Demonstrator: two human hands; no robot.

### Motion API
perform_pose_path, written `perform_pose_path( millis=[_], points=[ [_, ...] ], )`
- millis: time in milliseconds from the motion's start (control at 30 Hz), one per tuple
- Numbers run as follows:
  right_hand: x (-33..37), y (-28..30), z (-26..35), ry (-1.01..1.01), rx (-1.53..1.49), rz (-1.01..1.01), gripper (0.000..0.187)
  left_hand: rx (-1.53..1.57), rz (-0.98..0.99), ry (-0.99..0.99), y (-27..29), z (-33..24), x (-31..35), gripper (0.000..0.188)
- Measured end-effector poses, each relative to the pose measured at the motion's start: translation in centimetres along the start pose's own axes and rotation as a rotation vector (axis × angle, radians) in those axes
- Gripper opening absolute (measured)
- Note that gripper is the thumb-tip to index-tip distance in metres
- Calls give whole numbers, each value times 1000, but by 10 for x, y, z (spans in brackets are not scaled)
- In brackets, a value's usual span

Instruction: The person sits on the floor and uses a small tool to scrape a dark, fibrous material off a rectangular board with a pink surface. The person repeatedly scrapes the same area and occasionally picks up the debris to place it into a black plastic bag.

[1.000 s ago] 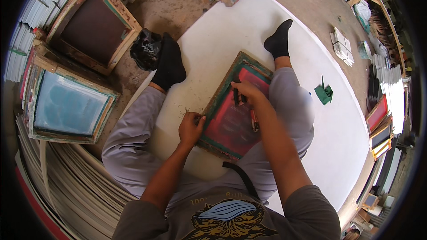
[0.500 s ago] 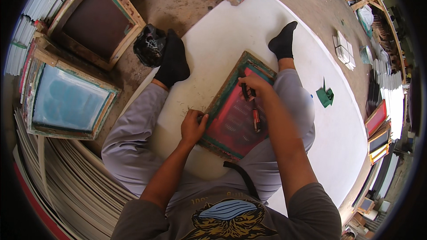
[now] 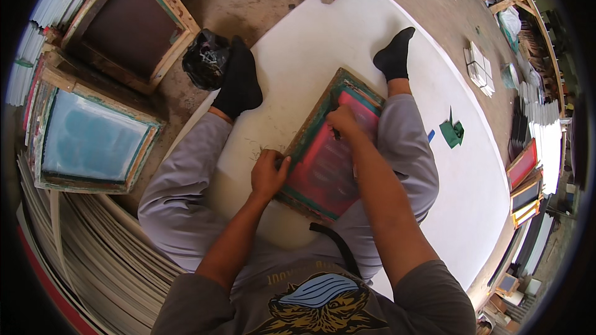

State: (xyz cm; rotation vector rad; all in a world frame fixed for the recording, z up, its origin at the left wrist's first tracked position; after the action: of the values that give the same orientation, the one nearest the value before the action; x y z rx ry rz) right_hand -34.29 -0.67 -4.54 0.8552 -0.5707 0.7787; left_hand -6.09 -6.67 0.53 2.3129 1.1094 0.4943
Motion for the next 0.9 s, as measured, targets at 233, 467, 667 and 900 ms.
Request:
perform_pose_path(
  millis=[233,467,667,900],
  points=[
    [-22,-3,-8,321,225,-358,23,47,-21,-27,-2,4,1,23],
    [50,-27,-25,425,173,-42,14,211,-25,146,-6,25,-4,28],
    [123,-103,-23,336,145,428,11,805,87,371,-11,32,-16,32],
    [151,-128,-11,224,235,687,22,1112,107,687,4,53,-2,26]
  ],
)
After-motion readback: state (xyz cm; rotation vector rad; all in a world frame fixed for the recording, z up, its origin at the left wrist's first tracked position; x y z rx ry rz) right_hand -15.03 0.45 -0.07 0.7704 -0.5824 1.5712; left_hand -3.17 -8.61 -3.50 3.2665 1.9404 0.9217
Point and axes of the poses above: each hand's wrist, its own x-axis away from the middle knuckle, its own y-axis out of the back of the hand, z = x × y, the point moved 7 cm from there along -x, towards the middle knuckle, and after that the axes turned 2 degrees about x, right-handed, at the moved point
